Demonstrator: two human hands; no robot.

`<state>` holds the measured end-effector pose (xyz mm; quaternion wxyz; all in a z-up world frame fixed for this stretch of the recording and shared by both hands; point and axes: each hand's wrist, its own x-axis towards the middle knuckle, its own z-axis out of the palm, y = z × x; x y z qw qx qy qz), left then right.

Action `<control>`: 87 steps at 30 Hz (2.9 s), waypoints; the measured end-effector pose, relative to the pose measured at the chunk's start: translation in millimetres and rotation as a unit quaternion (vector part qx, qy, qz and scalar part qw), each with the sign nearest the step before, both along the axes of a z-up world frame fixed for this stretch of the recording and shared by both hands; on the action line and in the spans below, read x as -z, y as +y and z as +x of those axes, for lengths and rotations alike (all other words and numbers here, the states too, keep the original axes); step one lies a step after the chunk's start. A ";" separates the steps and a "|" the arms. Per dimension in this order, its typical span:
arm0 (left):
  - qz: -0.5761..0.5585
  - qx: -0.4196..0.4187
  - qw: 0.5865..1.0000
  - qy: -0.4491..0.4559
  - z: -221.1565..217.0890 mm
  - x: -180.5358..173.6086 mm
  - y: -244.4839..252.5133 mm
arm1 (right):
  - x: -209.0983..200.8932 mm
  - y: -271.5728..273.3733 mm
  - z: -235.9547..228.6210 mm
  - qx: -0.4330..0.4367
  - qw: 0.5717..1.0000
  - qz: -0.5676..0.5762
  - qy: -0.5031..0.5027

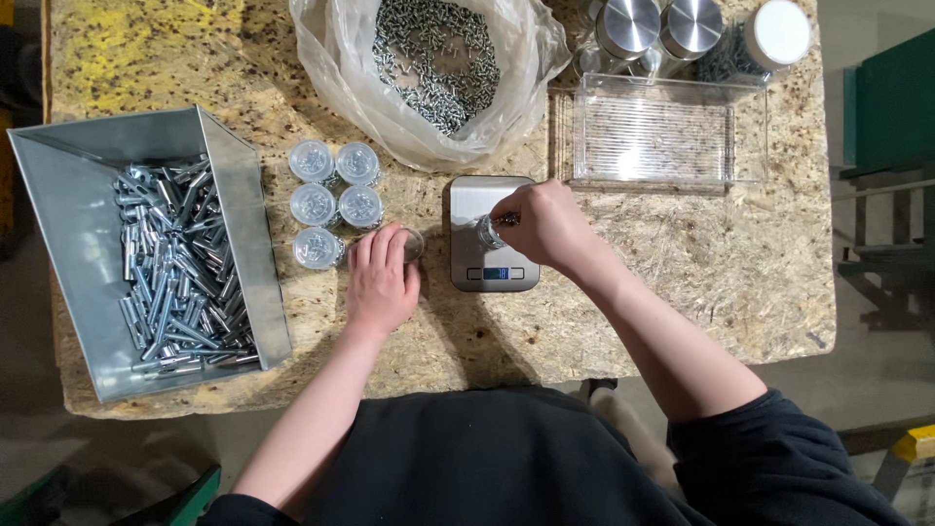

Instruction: The person places a small plastic container on a digital scale, then repeatedly scoops metal fasteners from a plastic bag into the container until reaching a target weight. After sealing the container, they repeat the process with a second container.

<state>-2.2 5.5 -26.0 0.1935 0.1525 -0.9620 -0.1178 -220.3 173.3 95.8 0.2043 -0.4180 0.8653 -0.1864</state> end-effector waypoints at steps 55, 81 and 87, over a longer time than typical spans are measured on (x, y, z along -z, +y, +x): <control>0.004 0.002 1.000 -0.024 0.7 -2.3 0.2 | -35.6 12.1 -6.7 -0.115 0.992 -0.053 0.024; 0.003 0.002 0.999 0.034 0.5 -15.0 0.3 | -39.3 -30.4 -7.9 -0.159 0.976 -0.043 0.141; 0.012 0.001 1.000 -0.020 0.0 -9.0 2.1 | -32.2 12.7 -16.4 -0.122 0.988 -0.022 0.091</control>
